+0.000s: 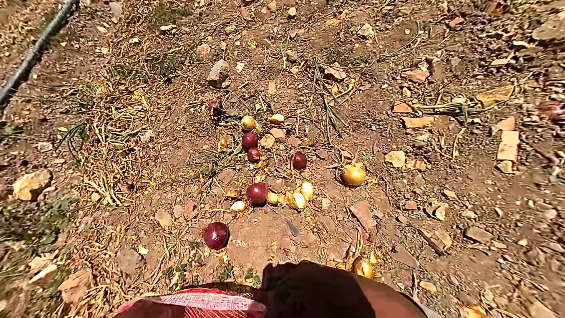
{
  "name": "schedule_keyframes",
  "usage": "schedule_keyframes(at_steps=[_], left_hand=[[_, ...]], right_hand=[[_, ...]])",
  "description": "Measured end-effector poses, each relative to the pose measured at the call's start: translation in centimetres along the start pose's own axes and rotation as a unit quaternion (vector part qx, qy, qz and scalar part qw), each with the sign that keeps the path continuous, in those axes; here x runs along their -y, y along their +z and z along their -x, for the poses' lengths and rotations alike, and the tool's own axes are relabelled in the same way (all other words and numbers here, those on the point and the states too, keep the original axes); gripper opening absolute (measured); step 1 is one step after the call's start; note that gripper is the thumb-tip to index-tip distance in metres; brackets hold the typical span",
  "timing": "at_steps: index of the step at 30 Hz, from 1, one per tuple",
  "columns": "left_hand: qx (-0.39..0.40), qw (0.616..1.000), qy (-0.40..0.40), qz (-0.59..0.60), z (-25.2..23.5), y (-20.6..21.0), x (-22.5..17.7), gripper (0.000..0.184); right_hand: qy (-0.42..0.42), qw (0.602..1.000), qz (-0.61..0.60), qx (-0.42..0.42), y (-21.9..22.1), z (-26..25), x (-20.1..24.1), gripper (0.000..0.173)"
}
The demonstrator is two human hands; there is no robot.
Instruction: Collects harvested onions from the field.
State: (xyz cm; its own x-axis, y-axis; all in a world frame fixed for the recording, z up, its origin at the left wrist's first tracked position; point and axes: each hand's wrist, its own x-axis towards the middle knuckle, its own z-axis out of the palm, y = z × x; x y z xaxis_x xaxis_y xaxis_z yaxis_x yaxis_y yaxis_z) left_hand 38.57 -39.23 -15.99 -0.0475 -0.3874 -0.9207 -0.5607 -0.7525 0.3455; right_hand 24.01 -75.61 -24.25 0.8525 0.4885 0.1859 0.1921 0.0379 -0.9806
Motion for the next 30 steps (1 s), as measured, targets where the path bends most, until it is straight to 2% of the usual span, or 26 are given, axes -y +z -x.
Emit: schedule_keyframes(at_steps=[1, 2, 3, 4, 5, 6, 7, 8, 9, 10, 11, 13, 15, 16, 17, 19, 21, 23, 26, 28, 30], left_hand=[[-0.045, 0.997, -0.063, 0.009, 1.2, -1.0, -0.3, 0.024], [-0.078, 0.990, -0.109, 0.039, 2.0, -2.6, -1.9, 0.025], [-0.100, 0.985, -0.131, 0.055, 2.3, -3.8, -3.4, 0.026], [-0.104, 0.983, -0.134, 0.075, 2.4, -4.6, -4.6, 0.029], [-0.079, 0.986, -0.107, 0.105, 2.4, -4.7, -4.5, 0.030], [-0.048, 0.993, -0.018, 0.102, 2.2, -4.5, -2.2, 0.030], [0.001, 0.992, 0.098, 0.081, 1.7, -4.1, 1.4, 0.033], [0.036, 0.982, 0.162, 0.093, 1.0, -4.6, 3.0, 0.035], [0.056, 0.969, 0.201, 0.130, 0.2, -6.2, 2.8, 0.036], [0.035, 0.960, 0.223, 0.166, -0.9, -8.8, 1.3, 0.037], [-0.037, 0.959, 0.217, 0.179, -2.4, -12.0, -0.6, 0.035], [-0.295, 0.944, 0.120, 0.086, -6.2, -17.7, -4.8, 0.032], [-0.496, 0.866, 0.038, -0.052, -11.6, -23.5, -7.3, 0.040], [-0.558, 0.826, 0.018, -0.080, -14.5, -26.4, -7.7, 0.043], [-0.590, 0.804, -0.002, -0.079, -17.0, -29.1, -8.0, 0.046], [-0.597, 0.799, -0.052, -0.055, -21.1, -33.1, -7.9, 0.050], [-0.557, 0.825, -0.096, -0.017, -22.9, -35.1, -7.8, 0.050], [-0.539, 0.834, -0.120, -0.003, -23.2, -35.8, -7.1, 0.049], [-0.525, 0.841, -0.132, 0.028, -23.1, -36.0, -5.7, 0.060], [-0.525, 0.842, -0.114, 0.054, -23.2, -36.4, -5.1, 0.064], [-0.519, 0.849, -0.081, 0.063, -23.3, -36.7, -4.0, 0.052]], right_hand=[[0.062, 0.993, 0.054, -0.086, -3.3, 0.8, 0.6, 0.025], [0.126, 0.954, 0.172, -0.210, -5.4, 2.1, -0.1, 0.026], [0.194, 0.880, 0.311, -0.303, -7.4, 3.5, -1.6, 0.030], [0.269, 0.805, 0.401, -0.344, -9.7, 4.8, -3.5, 0.038], [0.336, 0.757, 0.437, -0.350, -11.8, 6.1, -5.5, 0.046], [0.385, 0.734, 0.451, -0.330, -13.7, 7.2, -7.4, 0.052], [0.413, 0.732, 0.452, -0.299, -14.9, 8.0, -8.6, 0.055], [0.410, 0.744, 0.447, -0.280, -15.5, 8.3, -8.7, 0.057], [0.383, 0.767, 0.434, -0.277, -15.7, 8.3, -8.4, 0.060], [0.346, 0.791, 0.417, -0.287, -15.3, 8.1, -7.9, 0.062], [0.311, 0.811, 0.391, -0.304, -14.5, 7.5, -7.5, 0.062], [0.285, 0.848, 0.317, -0.314, -12.1, 5.1, -7.0, 0.056], [0.323, 0.879, 0.260, -0.234, -10.5, 1.8, -8.1, 0.057], [0.361, 0.884, 0.242, -0.175, -10.1, 0.0, -8.7, 0.062], [0.396, 0.878, 0.237, -0.128, -9.6, -1.4, -9.0, 0.070], [0.436, 0.862, 0.239, -0.100, -8.5, -2.6, -8.8, 0.086], [0.451, 0.852, 0.248, -0.102, -8.4, -2.3, -8.4, 0.088], [0.420, 0.865, 0.249, -0.117, -9.7, -1.1, -8.6, 0.070], [0.330, 0.916, 0.167, -0.156, -12.8, 0.2, -10.0, 0.030], [0.302, 0.922, 0.115, -0.213, -14.6, -0.8, -10.2, 0.026], [0.286, 0.902, 0.136, -0.294, -16.6, -3.5, -9.3, 0.023]])
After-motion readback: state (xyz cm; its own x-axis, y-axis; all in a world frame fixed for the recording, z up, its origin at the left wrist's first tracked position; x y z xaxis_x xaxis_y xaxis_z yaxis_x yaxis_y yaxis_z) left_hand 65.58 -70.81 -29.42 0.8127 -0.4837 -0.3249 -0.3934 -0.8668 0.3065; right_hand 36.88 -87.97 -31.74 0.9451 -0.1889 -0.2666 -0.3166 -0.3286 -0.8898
